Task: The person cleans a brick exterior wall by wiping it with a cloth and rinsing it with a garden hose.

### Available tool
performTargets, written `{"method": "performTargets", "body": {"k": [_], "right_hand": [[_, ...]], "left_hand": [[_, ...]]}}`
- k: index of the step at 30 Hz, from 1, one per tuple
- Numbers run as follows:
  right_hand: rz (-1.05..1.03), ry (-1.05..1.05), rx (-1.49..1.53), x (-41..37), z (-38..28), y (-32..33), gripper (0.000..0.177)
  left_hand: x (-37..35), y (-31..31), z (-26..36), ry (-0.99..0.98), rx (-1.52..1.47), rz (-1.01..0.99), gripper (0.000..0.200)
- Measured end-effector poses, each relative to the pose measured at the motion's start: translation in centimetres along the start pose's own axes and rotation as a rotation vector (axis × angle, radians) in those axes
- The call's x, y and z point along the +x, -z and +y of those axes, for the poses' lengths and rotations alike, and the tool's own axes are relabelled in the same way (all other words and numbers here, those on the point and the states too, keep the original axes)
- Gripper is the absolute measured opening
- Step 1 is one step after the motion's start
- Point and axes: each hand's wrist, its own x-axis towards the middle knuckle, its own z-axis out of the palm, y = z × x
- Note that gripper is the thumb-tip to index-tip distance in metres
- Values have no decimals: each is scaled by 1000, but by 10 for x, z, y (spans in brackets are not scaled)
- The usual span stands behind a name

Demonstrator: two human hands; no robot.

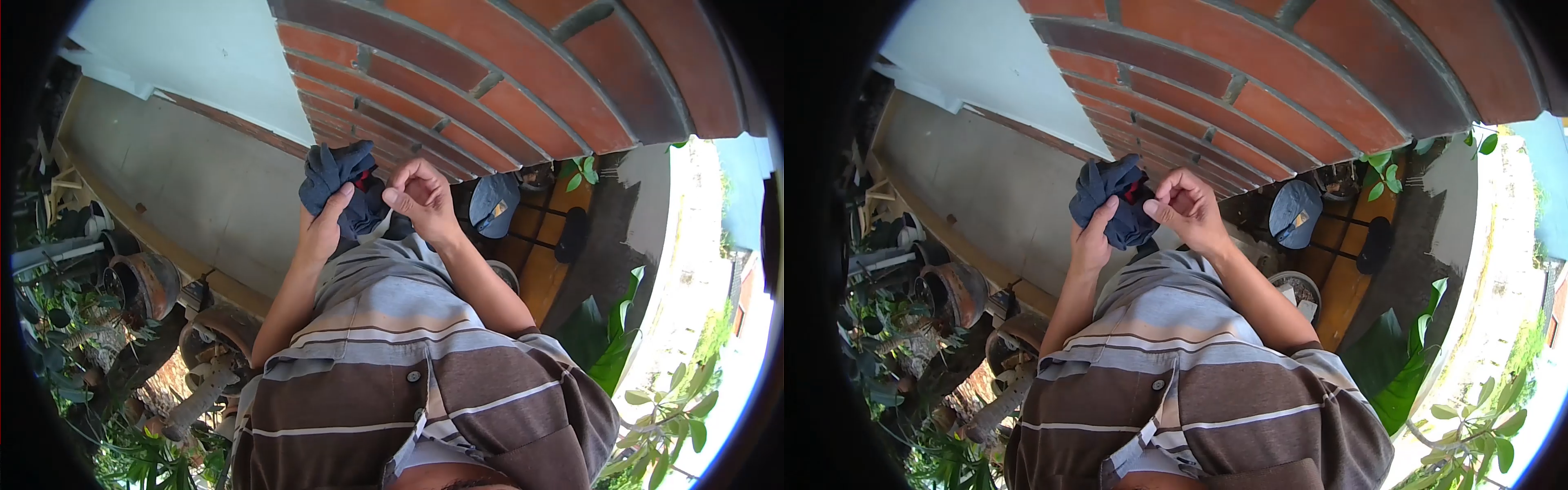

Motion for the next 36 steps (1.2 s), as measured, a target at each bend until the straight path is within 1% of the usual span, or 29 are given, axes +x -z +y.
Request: {"method": "performTargets", "body": {"k": [2, 3, 4, 5, 6, 7, 8, 9, 10, 11, 12, 13, 14, 16, 18, 19, 21, 23, 24, 25, 26, 28, 30, 31, 32, 33, 34, 35, 36], "right_hand": [[-47, 271, -496, -8, -3, 14, 38], [4, 287, -598, -12, -7, 17, 43], [55, 298, -695, -18, -10, 18, 48], [146, 143, -631, -28, -10, 22, 54], [174, 201, -675, -33, -8, 29, 53], [201, 259, -720, -38, -5, 38, 53], [226, 313, -766, -43, -4, 46, 53], [176, 248, -708, -50, -5, 56, 42], [139, 221, -660, -58, -5, 70, 36], [102, 192, -608, -64, -4, 85, 30], [63, 160, -552, -73, -2, 95, 25], [141, 94, -223, -80, -7, 95, 13], [234, 67, 7, -87, -11, 99, 10], [400, 133, 263, -101, -7, 123, 7], [386, 240, 447, -112, -6, 147, 9], [404, 241, 540, -116, -16, 147, 13], [515, 208, 635, -122, -19, 150, 14], [594, 204, 746, -127, -18, 156, 17], [632, 207, 763, -131, -19, 162, 18], [669, 209, 781, -136, -21, 167, 19], [704, 209, 799, -140, -23, 171, 19], [865, 261, 795, -145, -31, 182, 21], [981, 321, 765, -152, -43, 190, 21], [1008, 373, 702, -153, -53, 189, 20], [987, 409, 615, -154, -56, 191, 19], [963, 443, 527, -155, -59, 195, 18], [938, 475, 439, -155, -62, 196, 18], [901, 438, 357, -151, -74, 186, 15], [835, 351, 176, -148, -75, 179, 16]], "left_hand": [[2, -16, 2, 72, -163, -101, 44], [2, -11, -11, 119, -137, -172, 49], [1, -12, -18, 196, -175, -201, 49], [1, -14, -23, 275, -209, -227, 49], [4, -17, -25, 354, -239, -251, 50], [9, -25, -23, 338, -131, -320, 53], [13, -30, -25, 384, -134, -350, 53], [16, -33, -28, 433, -134, -377, 54], [18, -37, -30, 487, -133, -398, 54], [22, -41, -30, 522, -60, -393, 56], [26, -45, -33, 509, -2, -410, 57], [33, -48, -37, 496, 55, -427, 58], [39, -53, -40, 481, 112, -447, 59], [45, -69, -38, 547, 117, -438, 62], [48, -93, -34, 631, 104, -456, 62], [49, -101, -39, 624, 113, -505, 59], [50, -118, -51, 611, 126, -604, 54], [50, -142, -61, 463, 220, -714, 49], [50, -154, -66, 385, 262, -766, 47], [51, -161, -75, 432, 193, -736, 42], [52, -164, -77, 572, 299, -739, 39], [61, -171, -77, 838, 520, -734, 34], [62, -174, -92, 815, 485, -685, 33], [62, -174, -103, 743, 520, -689, 32], [61, -173, -115, 672, 556, -690, 32], [61, -172, -129, 539, 642, -717, 32], [63, -168, -146, 362, 796, -794, 36], [65, -170, -156, 174, 952, -842, 40], [68, -173, -164, 523, 820, -812, 40]]}}
